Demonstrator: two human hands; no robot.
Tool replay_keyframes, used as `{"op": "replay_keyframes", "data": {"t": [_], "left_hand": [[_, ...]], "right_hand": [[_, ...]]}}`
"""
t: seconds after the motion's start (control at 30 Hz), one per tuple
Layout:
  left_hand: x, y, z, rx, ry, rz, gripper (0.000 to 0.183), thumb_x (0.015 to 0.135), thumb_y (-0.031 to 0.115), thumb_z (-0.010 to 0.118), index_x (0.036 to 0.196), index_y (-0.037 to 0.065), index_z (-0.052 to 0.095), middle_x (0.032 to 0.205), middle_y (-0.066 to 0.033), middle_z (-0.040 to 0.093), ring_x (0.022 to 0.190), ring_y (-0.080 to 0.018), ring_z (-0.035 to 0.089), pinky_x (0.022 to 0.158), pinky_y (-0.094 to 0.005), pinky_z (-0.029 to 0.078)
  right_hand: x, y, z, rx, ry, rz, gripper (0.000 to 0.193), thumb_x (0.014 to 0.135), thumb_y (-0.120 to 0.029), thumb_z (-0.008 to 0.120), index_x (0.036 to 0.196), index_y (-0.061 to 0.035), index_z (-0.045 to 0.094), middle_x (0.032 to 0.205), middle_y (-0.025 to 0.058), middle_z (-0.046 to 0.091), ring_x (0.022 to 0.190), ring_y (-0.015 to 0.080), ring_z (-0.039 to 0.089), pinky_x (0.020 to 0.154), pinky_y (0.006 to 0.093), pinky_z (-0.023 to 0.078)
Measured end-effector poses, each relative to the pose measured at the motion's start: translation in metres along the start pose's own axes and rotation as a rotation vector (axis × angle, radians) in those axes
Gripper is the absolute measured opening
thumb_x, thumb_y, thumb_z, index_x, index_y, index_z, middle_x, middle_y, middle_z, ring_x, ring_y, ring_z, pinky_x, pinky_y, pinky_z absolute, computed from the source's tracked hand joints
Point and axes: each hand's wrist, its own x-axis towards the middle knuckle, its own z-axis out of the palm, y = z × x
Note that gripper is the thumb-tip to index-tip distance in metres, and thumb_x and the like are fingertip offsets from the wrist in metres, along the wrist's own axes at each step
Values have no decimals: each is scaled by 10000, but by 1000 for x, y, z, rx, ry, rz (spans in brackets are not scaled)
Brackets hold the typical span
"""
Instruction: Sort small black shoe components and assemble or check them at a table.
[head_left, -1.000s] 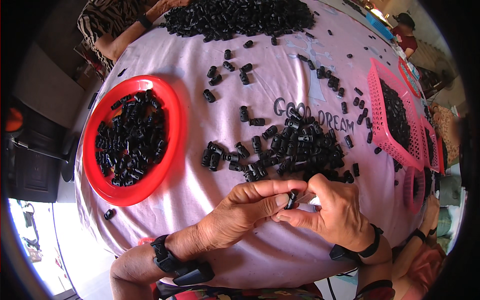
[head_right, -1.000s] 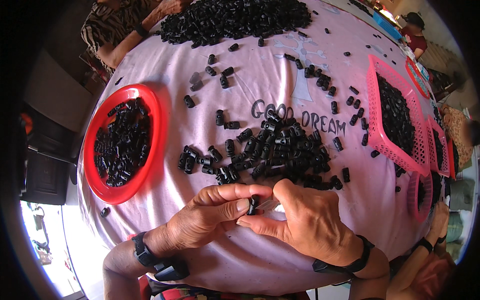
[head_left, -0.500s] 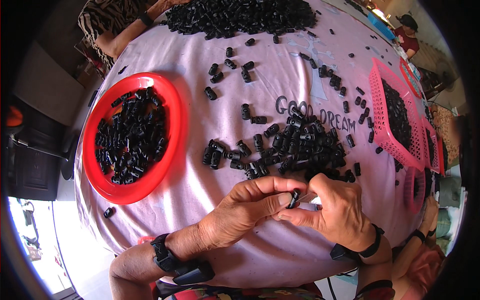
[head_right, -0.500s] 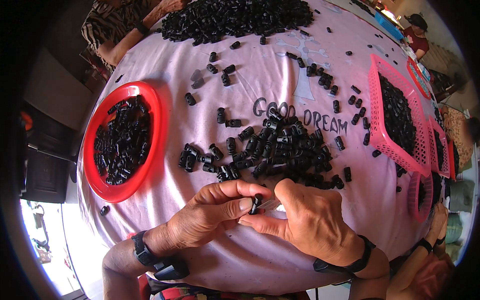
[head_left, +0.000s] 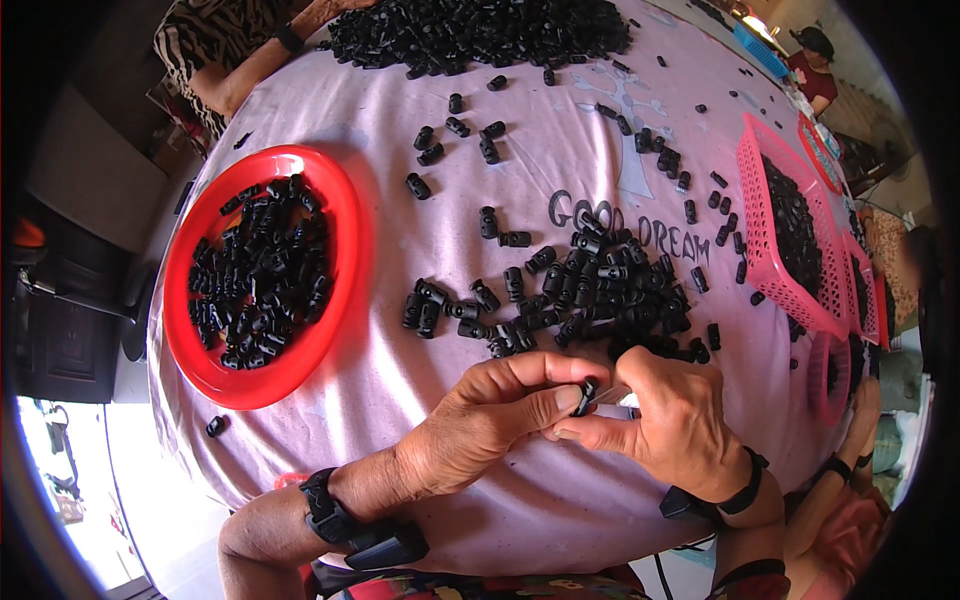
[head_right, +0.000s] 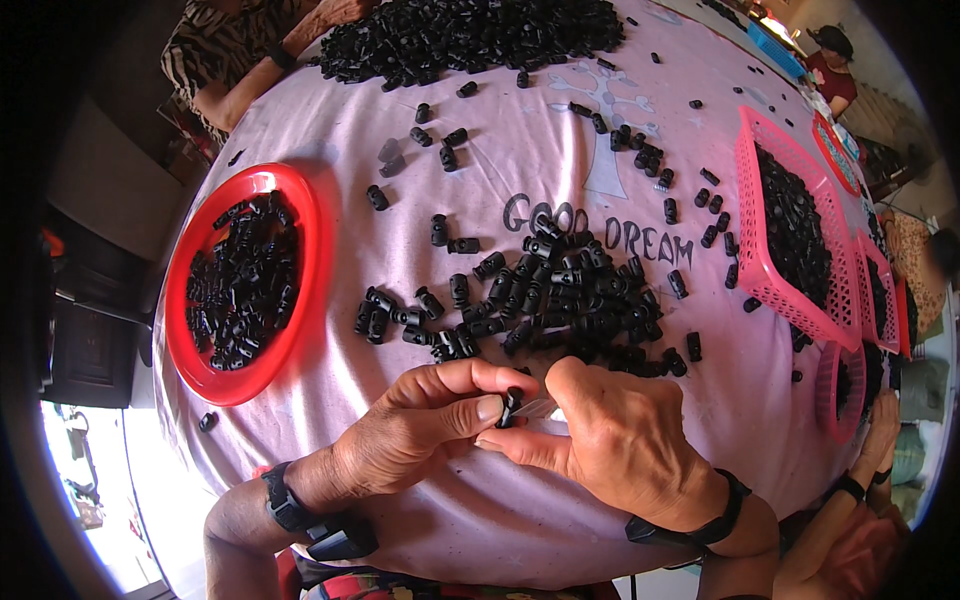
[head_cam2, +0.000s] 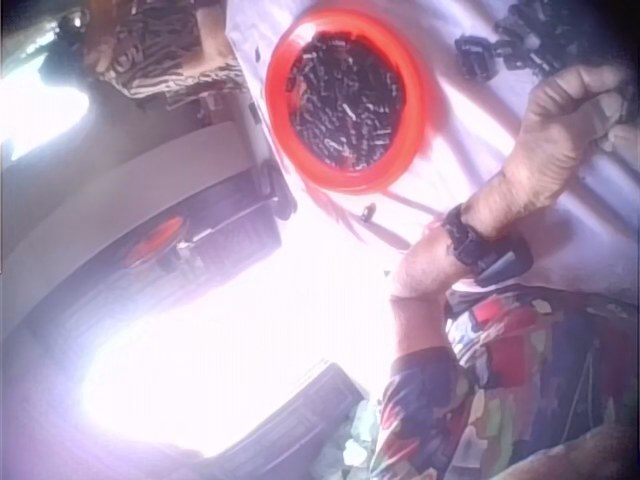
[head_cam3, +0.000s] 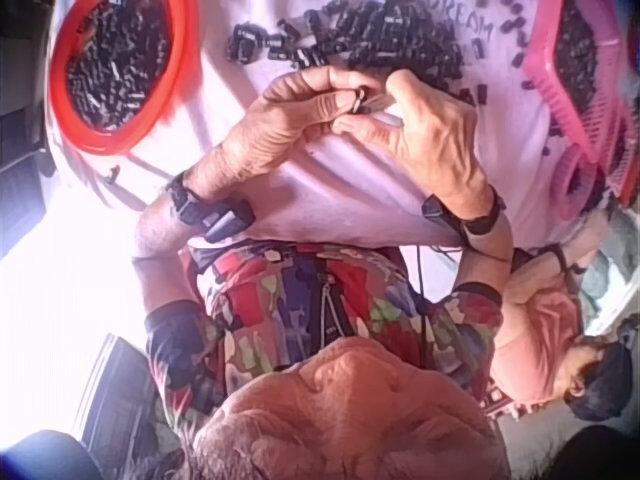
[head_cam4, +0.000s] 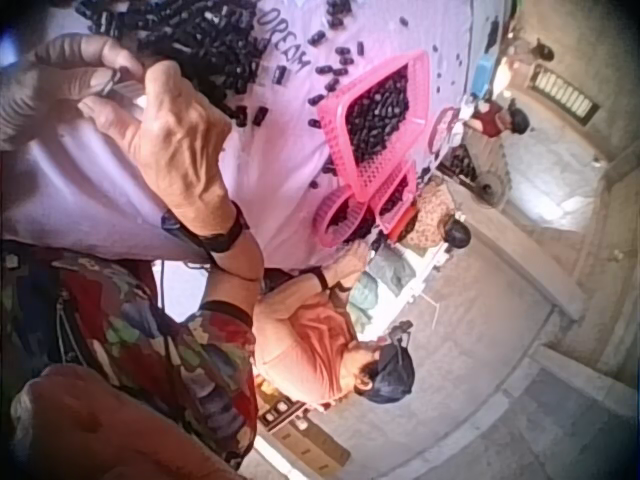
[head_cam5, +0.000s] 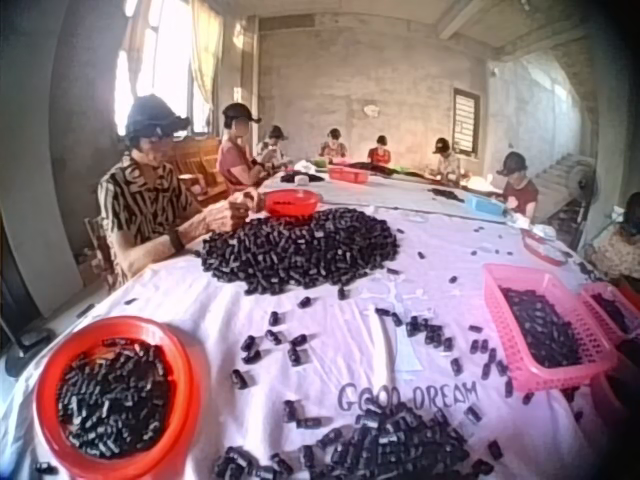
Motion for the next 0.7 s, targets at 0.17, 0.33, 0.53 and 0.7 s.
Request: {"op": "replay_keyframes", "data": {"t": [0.17,0.33,0.53,0.7], "left_hand": [[0,0,-1,21,3,-4,327,968,140,520,1268,11,522,1212,-66,586,1061,-95,556,942,-240,447],[0,-3,-2,5,15,6,304,965,113,520,1250,9,534,1188,-65,595,1034,-99,570,926,-240,462],[0,-3,-3,-10,15,5,300,962,120,529,1240,8,543,1171,-62,603,1038,-100,568,928,-240,455],[0,1,1,4,38,-10,290,948,120,551,1220,22,564,1151,-48,613,1020,-94,567,909,-245,459]], "right_hand": [[-1,1,1,-19,-2,-6,446,692,-451,786,747,-73,555,584,38,535,476,195,575,413,312,431],[-4,4,4,-52,-14,-19,464,706,-476,766,715,-75,533,573,42,527,458,196,558,404,315,423],[-4,1,5,-54,-14,-6,551,655,-501,792,679,-57,466,544,76,487,461,244,562,427,341,442],[-4,3,4,-19,27,-17,475,685,-480,780,716,-71,539,568,42,516,457,202,559,403,315,426]]}}
